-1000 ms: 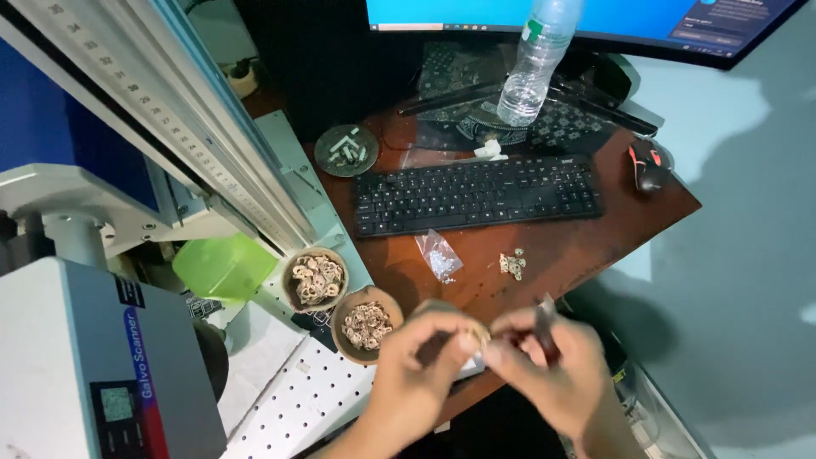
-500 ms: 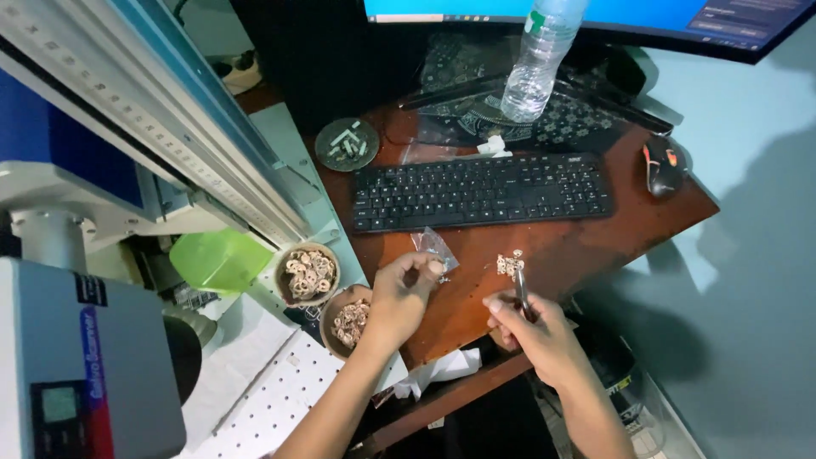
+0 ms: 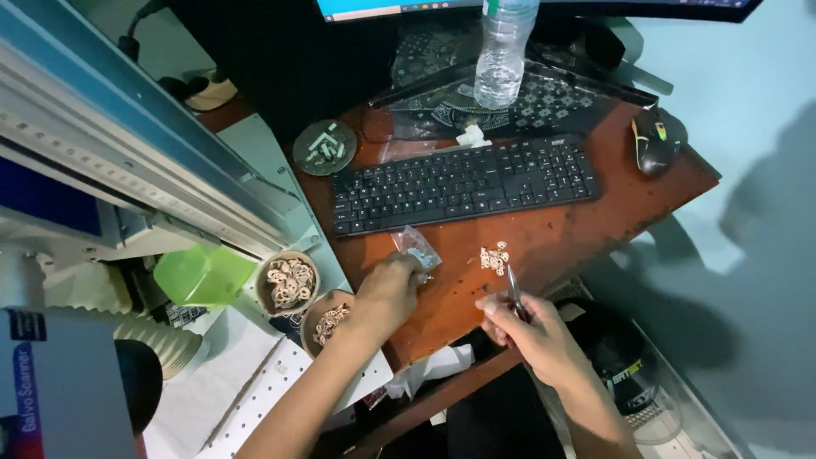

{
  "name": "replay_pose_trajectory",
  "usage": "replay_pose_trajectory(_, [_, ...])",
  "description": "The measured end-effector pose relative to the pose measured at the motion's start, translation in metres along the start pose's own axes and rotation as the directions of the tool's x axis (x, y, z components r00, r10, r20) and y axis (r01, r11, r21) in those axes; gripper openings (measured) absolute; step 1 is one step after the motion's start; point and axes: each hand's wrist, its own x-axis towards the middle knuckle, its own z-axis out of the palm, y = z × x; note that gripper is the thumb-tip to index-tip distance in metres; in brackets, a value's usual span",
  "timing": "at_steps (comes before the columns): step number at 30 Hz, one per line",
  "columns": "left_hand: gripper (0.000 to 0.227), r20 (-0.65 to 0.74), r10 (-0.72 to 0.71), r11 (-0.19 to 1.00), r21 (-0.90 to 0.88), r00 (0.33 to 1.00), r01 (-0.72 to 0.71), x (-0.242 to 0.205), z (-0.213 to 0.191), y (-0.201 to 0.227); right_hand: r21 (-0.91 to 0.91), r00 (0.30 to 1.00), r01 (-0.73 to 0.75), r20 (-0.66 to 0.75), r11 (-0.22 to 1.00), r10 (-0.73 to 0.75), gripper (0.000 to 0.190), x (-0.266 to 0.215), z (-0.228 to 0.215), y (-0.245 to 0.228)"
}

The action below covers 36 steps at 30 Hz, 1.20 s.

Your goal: Using pliers to clean or adjust small metal jewelry components at a workstation.

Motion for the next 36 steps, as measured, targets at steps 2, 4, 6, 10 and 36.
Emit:
replay_pose_trajectory(2, [0.013, -0.142, 0.185, 0.95, 0.279, 0.972, -0.14, 0.008, 0.019, -0.013, -0.011, 1.0, 0.02, 0.013, 1.0, -0.02, 0.027, -0.001, -0.001, 0.002])
replay_pose_trajectory(4, [0.015, -0.123, 0.185, 0.946, 0.292, 0.975, -0.142, 0.003, 0.017, -0.01, -0.019, 0.998, 0.042, 0.037, 0.999, -0.042, 0.025, 0.0, -0.004, 0.004])
replay_pose_trajectory(6, [0.018, -0.108, 0.185, 0.941, 0.306, 0.977, -0.144, -0.005, 0.005, -0.001, -0.026, 0.996, 0.068, 0.065, 0.997, -0.066, 0.024, -0.005, 0.0, -0.004])
replay_pose_trajectory(10, [0.023, -0.24, 0.197, 0.98, 0.05, 0.951, -0.191, -0.021, -0.027, 0.012, -0.522, 0.999, -0.023, -0.033, 0.853, 0.007, 0.029, -0.012, 0.019, -0.015])
replay_pose_trajectory(36, [0.011, -0.721, 0.247, 0.444, -0.51, 0.648, -0.736, -0.132, -0.093, 0.031, -0.992, 0.968, 0.116, 0.102, 0.05, -0.229, 0.017, 0.058, 0.089, 0.043])
